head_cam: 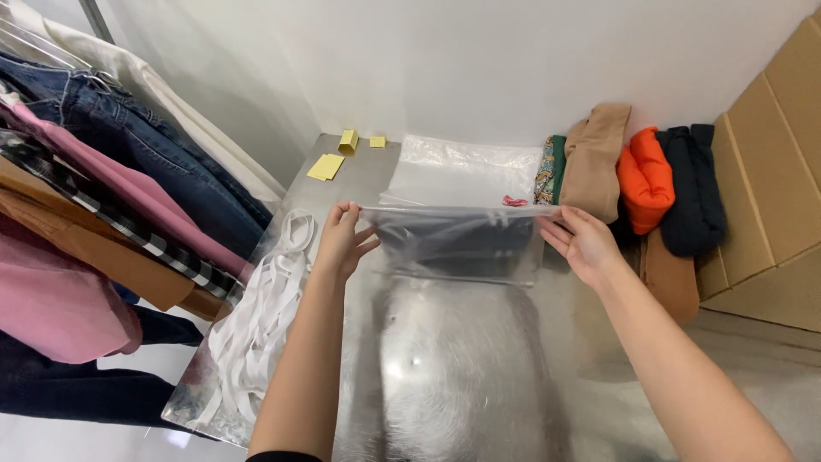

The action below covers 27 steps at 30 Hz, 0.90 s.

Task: The person places a folded navy blue garment into a clear plastic bag and seals it. They then place the bagged item into a cardboard box, close the box, and tie it securely with a white ribbon.

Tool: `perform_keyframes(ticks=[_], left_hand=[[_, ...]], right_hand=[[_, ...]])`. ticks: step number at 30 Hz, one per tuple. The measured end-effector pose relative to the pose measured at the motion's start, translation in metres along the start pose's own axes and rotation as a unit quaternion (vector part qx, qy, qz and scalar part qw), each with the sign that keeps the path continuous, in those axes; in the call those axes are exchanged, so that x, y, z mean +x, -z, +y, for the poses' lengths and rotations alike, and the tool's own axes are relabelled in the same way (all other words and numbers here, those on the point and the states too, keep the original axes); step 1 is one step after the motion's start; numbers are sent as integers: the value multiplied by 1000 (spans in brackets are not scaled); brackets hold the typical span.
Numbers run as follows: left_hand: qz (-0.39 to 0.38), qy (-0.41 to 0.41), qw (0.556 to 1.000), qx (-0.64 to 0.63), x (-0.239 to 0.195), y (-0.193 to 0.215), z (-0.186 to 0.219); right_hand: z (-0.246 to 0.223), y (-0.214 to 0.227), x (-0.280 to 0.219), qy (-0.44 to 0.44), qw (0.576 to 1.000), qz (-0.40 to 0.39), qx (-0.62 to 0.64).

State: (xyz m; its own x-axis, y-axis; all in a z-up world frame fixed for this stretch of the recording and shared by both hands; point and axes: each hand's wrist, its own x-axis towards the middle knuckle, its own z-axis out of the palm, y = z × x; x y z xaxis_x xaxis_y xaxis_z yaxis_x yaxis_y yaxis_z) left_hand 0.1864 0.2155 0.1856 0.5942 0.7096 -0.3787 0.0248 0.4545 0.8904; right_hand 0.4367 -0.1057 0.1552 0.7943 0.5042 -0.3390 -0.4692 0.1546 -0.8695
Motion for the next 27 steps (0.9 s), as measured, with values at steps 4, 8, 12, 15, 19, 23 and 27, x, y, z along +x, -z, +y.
perform_keyframes(ticks=[4, 8, 12, 15, 19, 23, 27], left_hand=[[-46, -44, 996, -61, -35, -3, 1], [-68, -57, 992, -95, -63, 30, -74], [-24, -12, 1000, -7, -141, 69, -146], [-23, 32, 987, 158, -184, 117, -206], [5, 112, 926, 362, -217, 140, -220], [27, 90, 885, 457, -216, 121, -216], [73, 54, 906, 414, -210, 96, -213]], right_hand=[[2, 8, -31, 45, 998, -37, 30], [52, 72, -62, 71, 993, -69, 58], [142, 163, -125, 8, 998, -10, 66], [201, 207, -181, -79, 992, 91, 35], [215, 241, -216, -159, 984, 65, -54], [161, 174, -225, -203, 954, 119, -185], [164, 177, -204, -143, 878, 157, -430]])
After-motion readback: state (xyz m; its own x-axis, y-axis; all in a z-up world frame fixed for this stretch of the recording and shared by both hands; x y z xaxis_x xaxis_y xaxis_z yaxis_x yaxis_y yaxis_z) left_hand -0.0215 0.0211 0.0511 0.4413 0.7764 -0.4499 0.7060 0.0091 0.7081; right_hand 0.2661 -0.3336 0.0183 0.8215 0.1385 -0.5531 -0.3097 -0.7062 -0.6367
